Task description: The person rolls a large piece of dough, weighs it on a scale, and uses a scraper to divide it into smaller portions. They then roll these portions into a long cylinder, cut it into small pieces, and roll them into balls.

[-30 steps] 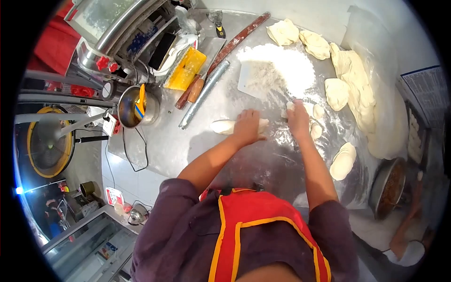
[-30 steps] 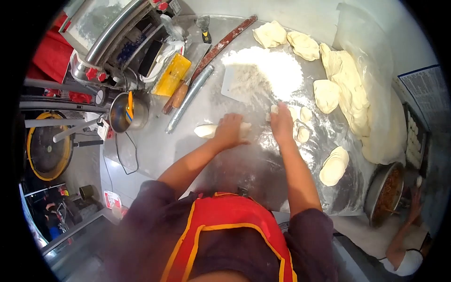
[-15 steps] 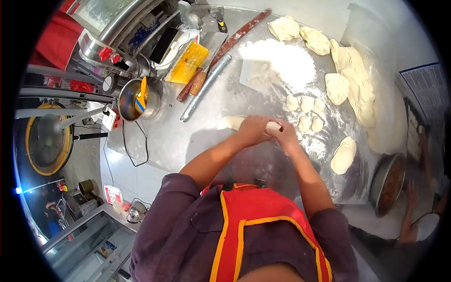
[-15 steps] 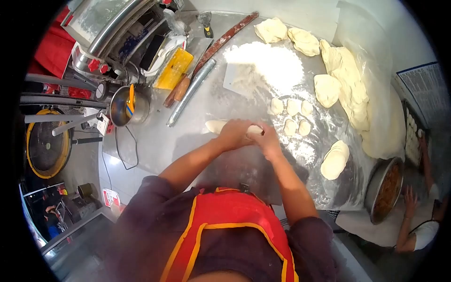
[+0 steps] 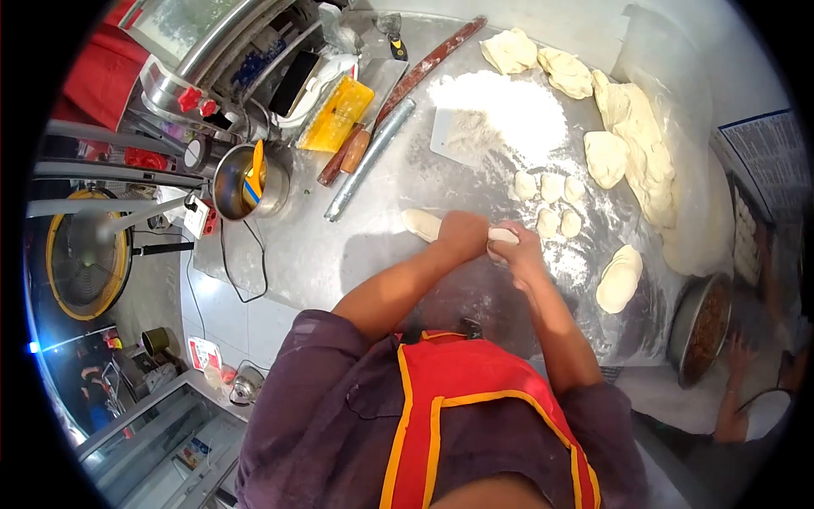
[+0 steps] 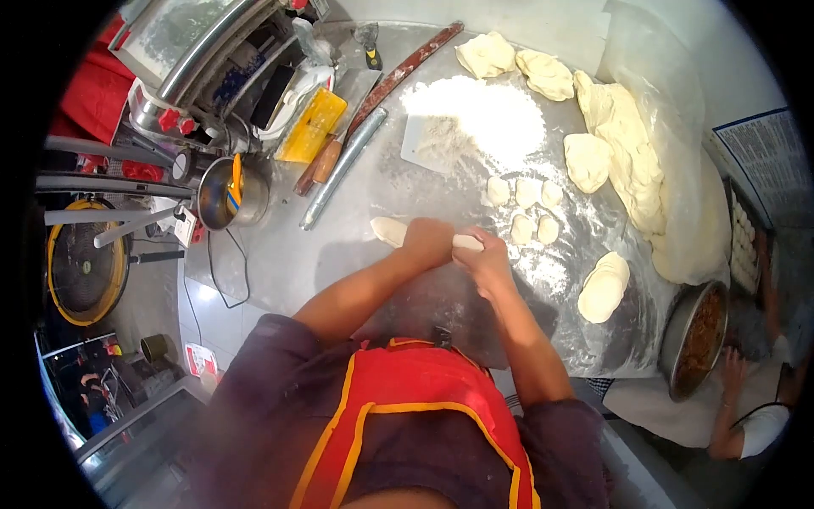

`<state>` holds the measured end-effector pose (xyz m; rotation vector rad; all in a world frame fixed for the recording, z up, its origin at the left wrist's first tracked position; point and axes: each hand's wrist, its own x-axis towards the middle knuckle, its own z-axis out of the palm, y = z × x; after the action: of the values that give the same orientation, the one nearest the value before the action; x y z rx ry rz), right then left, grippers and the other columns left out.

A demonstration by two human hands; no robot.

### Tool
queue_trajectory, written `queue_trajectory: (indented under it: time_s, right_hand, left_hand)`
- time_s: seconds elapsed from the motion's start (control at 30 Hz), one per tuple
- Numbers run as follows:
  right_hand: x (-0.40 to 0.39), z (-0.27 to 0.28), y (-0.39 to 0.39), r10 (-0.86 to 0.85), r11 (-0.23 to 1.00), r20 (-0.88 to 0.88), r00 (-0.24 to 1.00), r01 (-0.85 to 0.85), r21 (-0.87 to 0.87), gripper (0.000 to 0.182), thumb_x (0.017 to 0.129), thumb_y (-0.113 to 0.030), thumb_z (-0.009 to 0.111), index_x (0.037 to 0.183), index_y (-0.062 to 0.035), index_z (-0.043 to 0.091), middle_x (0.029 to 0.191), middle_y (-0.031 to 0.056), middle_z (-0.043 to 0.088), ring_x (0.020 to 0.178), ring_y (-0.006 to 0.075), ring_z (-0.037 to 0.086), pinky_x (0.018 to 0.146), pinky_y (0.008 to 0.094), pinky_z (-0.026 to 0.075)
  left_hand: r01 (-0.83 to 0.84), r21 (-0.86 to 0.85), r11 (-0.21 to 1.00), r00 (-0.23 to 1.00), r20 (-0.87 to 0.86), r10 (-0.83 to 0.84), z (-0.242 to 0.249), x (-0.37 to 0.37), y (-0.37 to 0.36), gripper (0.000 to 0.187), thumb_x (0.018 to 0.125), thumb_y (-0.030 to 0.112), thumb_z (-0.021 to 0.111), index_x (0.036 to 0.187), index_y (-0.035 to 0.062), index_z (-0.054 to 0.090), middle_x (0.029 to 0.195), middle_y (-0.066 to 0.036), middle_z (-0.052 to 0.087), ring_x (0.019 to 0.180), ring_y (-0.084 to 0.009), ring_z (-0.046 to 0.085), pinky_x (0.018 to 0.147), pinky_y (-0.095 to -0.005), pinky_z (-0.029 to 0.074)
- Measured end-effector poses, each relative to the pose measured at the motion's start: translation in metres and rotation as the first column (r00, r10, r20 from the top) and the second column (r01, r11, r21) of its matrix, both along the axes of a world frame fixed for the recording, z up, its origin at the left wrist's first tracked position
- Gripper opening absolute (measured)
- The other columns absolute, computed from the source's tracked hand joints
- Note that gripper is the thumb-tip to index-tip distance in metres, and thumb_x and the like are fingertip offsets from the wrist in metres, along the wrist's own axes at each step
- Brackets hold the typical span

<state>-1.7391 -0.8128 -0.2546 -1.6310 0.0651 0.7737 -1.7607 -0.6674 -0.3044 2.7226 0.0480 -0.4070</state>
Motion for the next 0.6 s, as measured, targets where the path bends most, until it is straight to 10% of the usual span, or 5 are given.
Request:
queue_trajectory:
  time_s: [0.1, 0.2, 0.33, 0.5, 0.6]
  right_hand:
    - [0.000, 0.020, -0.016, -0.010, 0.985, -0.010, 1.000, 0.011, 0.171, 0.031, 0.074, 0.000, 0.068, 0.105, -0.0008, 0.063, 0.085, 0.0039, 0.063, 0.073, 0.0106, 0.056, 0.064, 0.0232, 0.046]
    - [0.028, 0.003, -0.023, -0.015, 0.991, 0.259, 0.966, 0.048, -0.122, 0.037, 0.077, -0.006, 0.070, 0.112, -0.0020, 0.059, 0.090, 0.0054, 0.062, 0.076, 0.0128, 0.055, 0.069, 0.0261, 0.046]
    - [0.042, -0.057, -0.018, 0.530, 0.733, 0.682, 0.503, 0.132, -0.667, 0.046, 0.075, -0.015, 0.076, 0.115, -0.0043, 0.056, 0.100, 0.0133, 0.058, 0.090, 0.0285, 0.058, 0.073, 0.0364, 0.049]
    - [0.040, -0.028, -0.007, 0.616, 0.702, 0.732, 0.292, 0.219, -0.678, 0.046, 0.073, -0.022, 0.078, 0.112, -0.0054, 0.061, 0.116, 0.0156, 0.054, 0.097, 0.0316, 0.057, 0.081, 0.0408, 0.048]
    - [0.021, -0.007, 0.016, 0.290, 0.943, 0.519, 0.804, -0.149, -0.296, 0.050, 0.074, -0.023, 0.077, 0.117, -0.0044, 0.061, 0.121, 0.0151, 0.053, 0.101, 0.0287, 0.056, 0.084, 0.0381, 0.048]
  left_hand:
    - [-0.185, -0.047, 0.982, 0.980, -0.085, 0.180, 0.016, 0.016, 0.024, 0.037, 0.072, 0.042, 0.072, 0.087, 0.0083, 0.069, 0.084, -0.015, 0.068, 0.081, -0.0329, 0.066, 0.073, -0.0430, 0.051]
    - [-0.167, -0.226, 0.960, 0.981, 0.061, 0.185, 0.014, 0.011, 0.037, 0.059, 0.065, 0.047, 0.080, 0.104, 0.0058, 0.060, 0.099, -0.016, 0.063, 0.096, -0.0330, 0.061, 0.081, -0.0428, 0.049]
    - [-0.146, -0.096, 0.985, 0.947, 0.274, 0.168, 0.010, -0.013, 0.040, 0.069, 0.061, 0.040, 0.084, 0.111, 0.0073, 0.049, 0.114, -0.015, 0.052, 0.109, -0.0322, 0.049, 0.090, -0.0442, 0.041]
    - [-0.102, -0.110, 0.989, 0.948, 0.290, 0.130, -0.007, -0.025, 0.055, 0.055, 0.071, 0.033, 0.078, 0.113, 0.0065, 0.053, 0.109, -0.015, 0.056, 0.103, -0.0342, 0.052, 0.089, -0.0435, 0.042]
    - [0.058, -0.300, 0.952, 0.944, 0.326, 0.045, -0.009, -0.027, 0.055, 0.047, 0.075, 0.029, 0.075, 0.110, 0.0066, 0.054, 0.105, -0.014, 0.060, 0.100, -0.0333, 0.055, 0.087, -0.0432, 0.042]
